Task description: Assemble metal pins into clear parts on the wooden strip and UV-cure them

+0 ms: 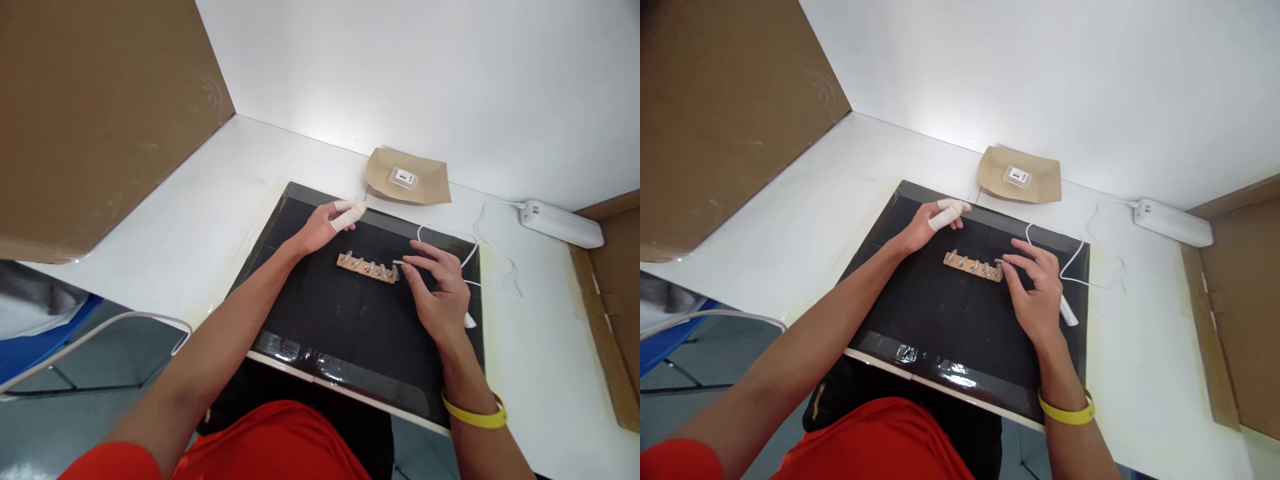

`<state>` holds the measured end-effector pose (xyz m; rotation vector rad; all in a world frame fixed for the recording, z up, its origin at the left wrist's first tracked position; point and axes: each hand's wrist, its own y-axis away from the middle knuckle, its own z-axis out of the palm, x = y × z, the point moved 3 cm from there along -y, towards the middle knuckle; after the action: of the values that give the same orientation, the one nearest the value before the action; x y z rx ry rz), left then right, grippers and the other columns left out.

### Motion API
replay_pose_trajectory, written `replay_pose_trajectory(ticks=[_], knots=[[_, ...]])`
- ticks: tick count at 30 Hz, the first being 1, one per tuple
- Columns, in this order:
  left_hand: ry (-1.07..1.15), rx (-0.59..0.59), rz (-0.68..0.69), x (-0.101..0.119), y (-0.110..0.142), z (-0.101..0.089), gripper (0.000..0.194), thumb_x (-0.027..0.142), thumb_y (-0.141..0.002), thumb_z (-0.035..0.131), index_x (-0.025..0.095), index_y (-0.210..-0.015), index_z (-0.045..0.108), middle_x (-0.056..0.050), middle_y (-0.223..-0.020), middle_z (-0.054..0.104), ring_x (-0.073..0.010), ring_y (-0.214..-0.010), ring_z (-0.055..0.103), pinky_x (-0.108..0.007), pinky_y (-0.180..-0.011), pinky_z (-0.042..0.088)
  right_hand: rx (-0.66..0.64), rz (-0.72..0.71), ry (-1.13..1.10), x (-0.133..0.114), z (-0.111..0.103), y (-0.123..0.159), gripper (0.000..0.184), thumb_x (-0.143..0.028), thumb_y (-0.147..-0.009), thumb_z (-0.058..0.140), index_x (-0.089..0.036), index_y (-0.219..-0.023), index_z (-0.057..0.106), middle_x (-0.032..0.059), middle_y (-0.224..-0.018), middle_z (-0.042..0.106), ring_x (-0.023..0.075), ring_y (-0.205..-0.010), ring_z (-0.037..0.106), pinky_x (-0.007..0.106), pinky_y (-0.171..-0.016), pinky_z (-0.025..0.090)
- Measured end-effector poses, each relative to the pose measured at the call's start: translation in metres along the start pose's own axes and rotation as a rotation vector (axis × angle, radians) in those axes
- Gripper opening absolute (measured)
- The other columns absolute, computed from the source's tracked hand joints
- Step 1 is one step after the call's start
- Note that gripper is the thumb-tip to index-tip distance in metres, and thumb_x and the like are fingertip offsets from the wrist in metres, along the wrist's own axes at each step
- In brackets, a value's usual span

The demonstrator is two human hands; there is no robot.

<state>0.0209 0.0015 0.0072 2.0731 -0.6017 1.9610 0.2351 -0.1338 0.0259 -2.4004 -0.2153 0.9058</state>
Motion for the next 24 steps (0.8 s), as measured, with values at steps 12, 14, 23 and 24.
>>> replay_pose_trajectory(ticks=[12, 14, 23, 24], knots=[[-0.252, -0.109, 0.107, 0.007, 0.006, 0.013, 0.046, 0.061, -0.092, 0.063, 0.017, -0.100, 0.077, -0.009, -0.106, 0.071, -0.0149, -0.078, 0.058, -0.032, -0.074, 0.048, -0.039, 0.013, 0.005, -0.003, -0.003, -0.003, 0.009, -0.026, -0.096, 0.069, -0.028, -0.101, 0.077, 0.0061, -0.126, 0.076, 0.0264, -0.118, 0.066, 0.053, -0.105, 0.051], [-0.223, -0.108, 0.084, 0.004, 0.005, 0.011, 0.047, 0.062, -0.092, 0.063, 0.018, -0.101, 0.077, -0.009, -0.107, 0.071, -0.0155, -0.079, 0.058, -0.032, -0.074, 0.048, -0.082, 0.034, -0.020, -0.001, -0.006, -0.003, 0.009, -0.028, -0.096, 0.069, -0.028, -0.100, 0.077, 0.0054, -0.128, 0.076, 0.0266, -0.120, 0.065, 0.053, -0.106, 0.050], [-0.253, -0.103, 0.087, 0.005, 0.005, 0.012, 0.046, 0.059, -0.092, 0.065, 0.016, -0.101, 0.078, -0.010, -0.106, 0.072, -0.0145, -0.077, 0.058, -0.031, -0.073, 0.048, -0.113, 0.132, -0.080, 0.008, -0.017, -0.002, 0.009, -0.030, -0.097, 0.069, -0.031, -0.101, 0.077, 0.0019, -0.134, 0.074, 0.0268, -0.127, 0.061, 0.056, -0.110, 0.049], [-0.260, -0.104, 0.088, 0.005, 0.005, 0.013, 0.044, 0.058, -0.092, 0.066, 0.016, -0.101, 0.078, -0.010, -0.106, 0.072, -0.0142, -0.077, 0.058, -0.031, -0.073, 0.048, -0.151, 0.131, -0.103, 0.007, -0.017, -0.002, 0.009, -0.030, -0.097, 0.069, -0.031, -0.101, 0.077, 0.0015, -0.136, 0.073, 0.0265, -0.128, 0.061, 0.055, -0.110, 0.049]])
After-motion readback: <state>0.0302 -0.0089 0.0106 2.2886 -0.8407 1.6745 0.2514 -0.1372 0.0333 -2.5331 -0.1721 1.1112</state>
